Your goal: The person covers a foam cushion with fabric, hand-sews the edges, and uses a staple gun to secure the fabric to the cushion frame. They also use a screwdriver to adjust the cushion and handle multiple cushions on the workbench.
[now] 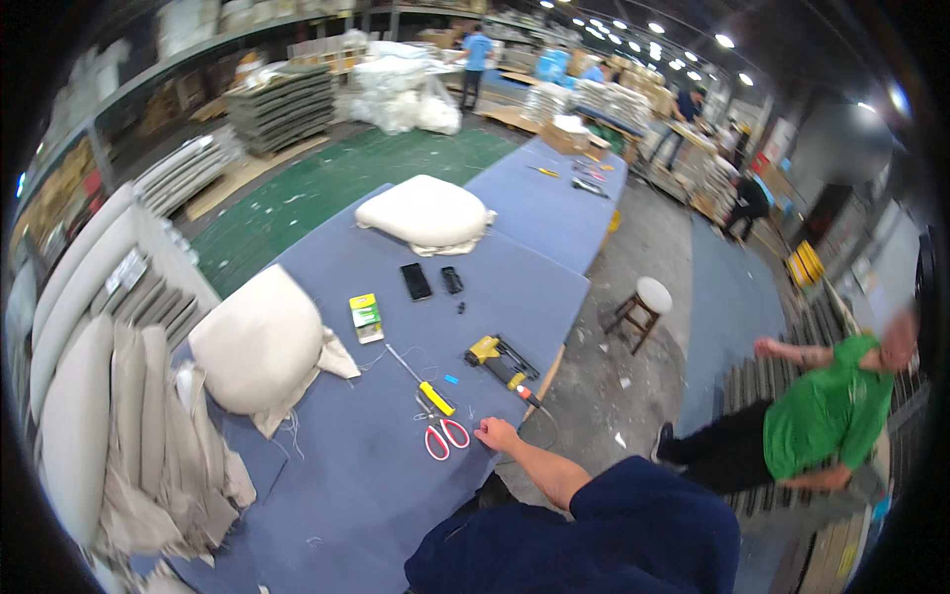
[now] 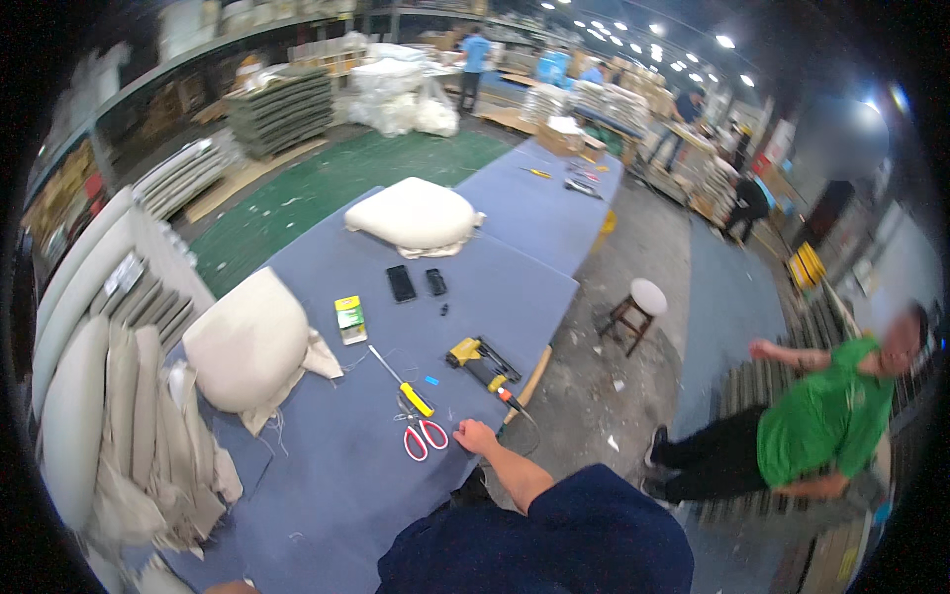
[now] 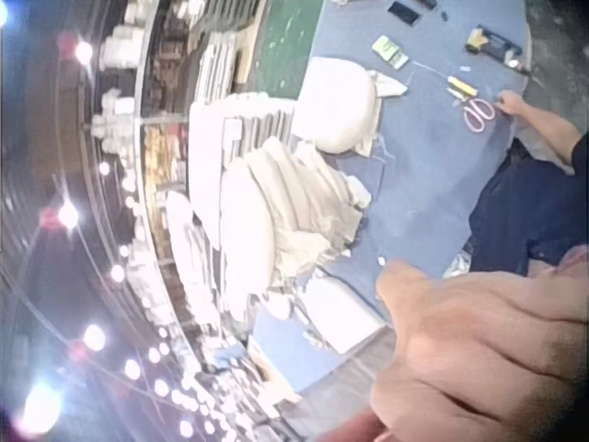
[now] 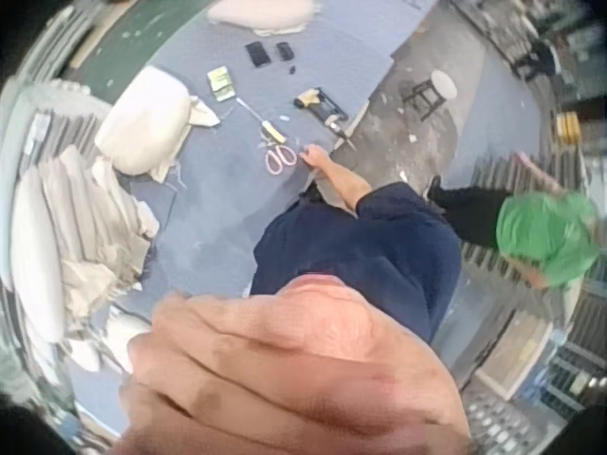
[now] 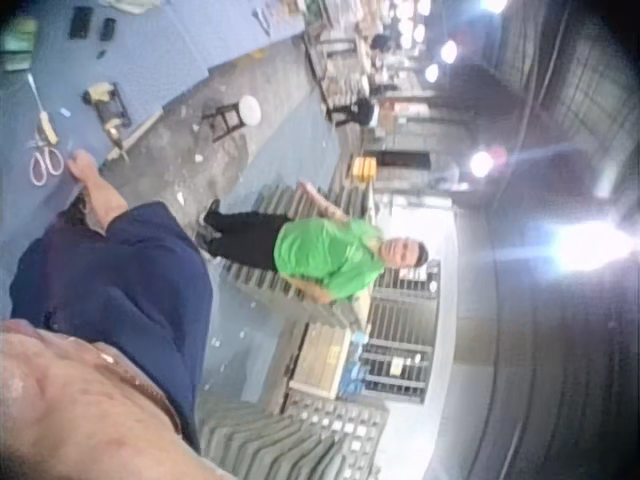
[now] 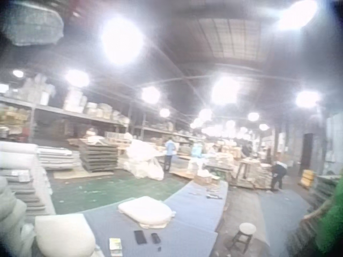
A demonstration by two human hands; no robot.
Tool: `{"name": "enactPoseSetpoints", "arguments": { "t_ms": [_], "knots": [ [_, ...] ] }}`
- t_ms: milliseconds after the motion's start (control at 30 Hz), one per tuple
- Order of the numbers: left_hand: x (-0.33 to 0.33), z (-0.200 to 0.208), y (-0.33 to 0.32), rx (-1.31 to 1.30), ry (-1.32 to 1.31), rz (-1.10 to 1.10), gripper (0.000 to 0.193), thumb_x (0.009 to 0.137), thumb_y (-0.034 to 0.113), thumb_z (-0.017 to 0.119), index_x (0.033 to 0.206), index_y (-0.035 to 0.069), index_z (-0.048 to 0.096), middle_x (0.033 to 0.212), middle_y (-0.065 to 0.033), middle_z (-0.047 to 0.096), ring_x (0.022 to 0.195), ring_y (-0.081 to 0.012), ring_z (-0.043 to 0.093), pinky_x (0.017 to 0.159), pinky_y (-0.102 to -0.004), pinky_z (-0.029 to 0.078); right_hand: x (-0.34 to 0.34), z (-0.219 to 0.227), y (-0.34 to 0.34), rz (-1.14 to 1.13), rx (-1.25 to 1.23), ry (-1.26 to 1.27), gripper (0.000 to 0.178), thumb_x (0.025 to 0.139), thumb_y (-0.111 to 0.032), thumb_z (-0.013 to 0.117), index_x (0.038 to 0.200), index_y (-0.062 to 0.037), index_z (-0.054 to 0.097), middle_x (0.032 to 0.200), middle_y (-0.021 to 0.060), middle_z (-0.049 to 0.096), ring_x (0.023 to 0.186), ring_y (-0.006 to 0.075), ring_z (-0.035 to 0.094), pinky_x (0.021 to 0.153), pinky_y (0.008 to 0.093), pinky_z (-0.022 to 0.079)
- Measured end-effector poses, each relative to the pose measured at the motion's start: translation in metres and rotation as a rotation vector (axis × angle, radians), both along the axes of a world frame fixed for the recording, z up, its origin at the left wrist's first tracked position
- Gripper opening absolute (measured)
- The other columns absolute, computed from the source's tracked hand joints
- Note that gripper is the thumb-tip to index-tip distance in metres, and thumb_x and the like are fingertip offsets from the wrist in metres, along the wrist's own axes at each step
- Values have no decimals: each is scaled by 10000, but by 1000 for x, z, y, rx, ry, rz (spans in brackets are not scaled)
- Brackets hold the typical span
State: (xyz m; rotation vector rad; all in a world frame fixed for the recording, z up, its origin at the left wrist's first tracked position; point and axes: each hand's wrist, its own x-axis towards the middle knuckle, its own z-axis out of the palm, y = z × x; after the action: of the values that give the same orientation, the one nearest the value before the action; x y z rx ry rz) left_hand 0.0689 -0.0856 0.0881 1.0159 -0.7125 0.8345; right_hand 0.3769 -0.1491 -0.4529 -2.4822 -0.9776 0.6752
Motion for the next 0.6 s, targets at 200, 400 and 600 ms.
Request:
{"name": "enactPoseSetpoints", "arguments": {
  "t_ms": [200,400,600],
  "knots": [
    [-6,-10,9,77,63,213,244,992,151,624,1171,6,704,1025,-117,740,855,-157,694,835,-272,529,4,-15,-4,-6,43,-105,331,842,-373,700,859,-43,718,837,194,727,831,396,716,774,483,568],
    [-32,-33,55,189,342,596,215,1003,123,611,1150,10,718,988,-101,756,810,-128,708,799,-243,550,29,-57,-37,202,234,-331,358,884,-387,666,890,-30,691,844,186,711,835,409,695,753,499,535],
    [-104,-63,134,422,1206,1377,207,1007,49,588,893,8,756,840,-87,748,582,-98,624,606,-241,510,-1,-6,-17,-39,18,-10,289,872,-322,714,859,-38,663,822,169,710,830,357,708,737,478,535]
  ]
}}
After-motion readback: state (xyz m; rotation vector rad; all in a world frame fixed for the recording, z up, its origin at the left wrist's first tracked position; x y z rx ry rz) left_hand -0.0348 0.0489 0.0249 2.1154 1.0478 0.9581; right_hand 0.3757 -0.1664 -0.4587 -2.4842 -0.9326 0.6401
